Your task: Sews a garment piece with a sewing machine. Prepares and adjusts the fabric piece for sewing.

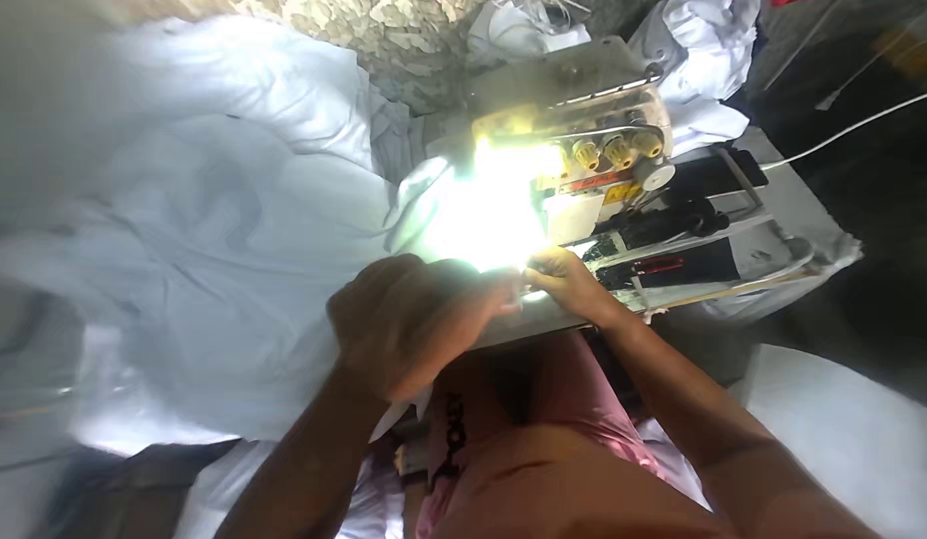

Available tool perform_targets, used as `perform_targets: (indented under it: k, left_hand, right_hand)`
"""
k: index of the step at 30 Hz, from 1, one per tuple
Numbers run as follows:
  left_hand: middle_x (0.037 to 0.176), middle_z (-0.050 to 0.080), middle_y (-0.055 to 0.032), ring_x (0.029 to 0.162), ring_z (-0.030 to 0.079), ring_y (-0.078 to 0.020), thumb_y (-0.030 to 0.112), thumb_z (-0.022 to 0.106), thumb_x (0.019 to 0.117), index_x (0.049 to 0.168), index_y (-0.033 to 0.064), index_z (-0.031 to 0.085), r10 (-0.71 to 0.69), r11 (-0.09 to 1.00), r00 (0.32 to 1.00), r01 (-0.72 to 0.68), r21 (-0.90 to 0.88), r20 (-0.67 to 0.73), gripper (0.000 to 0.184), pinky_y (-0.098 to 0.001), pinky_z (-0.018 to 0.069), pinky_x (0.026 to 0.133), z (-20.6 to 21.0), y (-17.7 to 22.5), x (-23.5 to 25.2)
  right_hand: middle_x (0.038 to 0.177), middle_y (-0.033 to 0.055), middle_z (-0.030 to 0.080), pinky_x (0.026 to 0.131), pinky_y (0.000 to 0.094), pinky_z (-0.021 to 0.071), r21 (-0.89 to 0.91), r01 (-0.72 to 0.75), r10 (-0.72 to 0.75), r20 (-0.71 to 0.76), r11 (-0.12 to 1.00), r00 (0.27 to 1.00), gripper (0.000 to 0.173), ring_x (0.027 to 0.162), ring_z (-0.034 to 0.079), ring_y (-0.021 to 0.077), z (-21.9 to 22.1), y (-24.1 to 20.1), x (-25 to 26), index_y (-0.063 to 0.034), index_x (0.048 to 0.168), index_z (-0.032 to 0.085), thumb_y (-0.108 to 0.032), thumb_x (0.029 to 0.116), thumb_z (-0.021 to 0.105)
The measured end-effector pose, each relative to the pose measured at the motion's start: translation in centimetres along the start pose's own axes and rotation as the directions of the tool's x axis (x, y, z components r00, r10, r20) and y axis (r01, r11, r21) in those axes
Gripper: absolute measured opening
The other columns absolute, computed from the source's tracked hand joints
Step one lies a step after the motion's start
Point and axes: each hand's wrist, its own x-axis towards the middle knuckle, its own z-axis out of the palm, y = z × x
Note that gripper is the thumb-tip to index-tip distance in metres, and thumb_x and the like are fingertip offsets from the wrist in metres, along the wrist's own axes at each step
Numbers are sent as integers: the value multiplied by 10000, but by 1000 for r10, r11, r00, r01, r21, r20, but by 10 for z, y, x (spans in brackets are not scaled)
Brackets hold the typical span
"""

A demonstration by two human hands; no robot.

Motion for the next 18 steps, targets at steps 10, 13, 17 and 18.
perform_targets:
  k: [10, 13, 17, 18]
  left_hand:
    - [782, 686, -153, 692, 599, -207, 73, 617, 1009, 950, -3, 711, 15, 999, 1000, -15, -35, 0, 135, -269, 459, 654, 40, -27, -17]
    - [806, 706, -156, 703, 620, -220, 61, 631, 994, 928, -4, 714, 18, 999, 1000, -18, -38, 22, 125, -278, 476, 658, 53, -35, -27]
    - [804, 717, -146, 690, 625, -222, 76, 640, 988, 921, 13, 730, -23, 999, 998, 26, -40, 55, 129, -276, 475, 644, 71, -40, -41]
    - [796, 719, -144, 680, 628, -227, 80, 645, 984, 915, 16, 734, -29, 999, 998, 31, -27, 60, 129, -284, 477, 637, 75, -41, -44]
  right_hand:
    - [965, 67, 621, 725, 191, 541, -40, -20, 19, -14, 999, 1000, 159, 778, 605, 28, 3, 2, 4, 25, 981, 682, -110, 1004, 602]
    - [933, 31, 609, 706, 166, 530, 11, -22, 22, -25, 1000, 999, 150, 750, 587, -3, 4, 4, 3, 6, 951, 671, -119, 1005, 607]
    - [913, 37, 613, 705, 171, 524, 8, -4, 4, -35, 1000, 999, 140, 742, 582, 2, 6, 7, 2, 16, 946, 677, -98, 994, 610]
    - [913, 39, 618, 709, 173, 521, 2, -3, 3, -38, 1000, 999, 140, 742, 581, 1, 7, 8, 2, 19, 945, 679, -93, 989, 608]
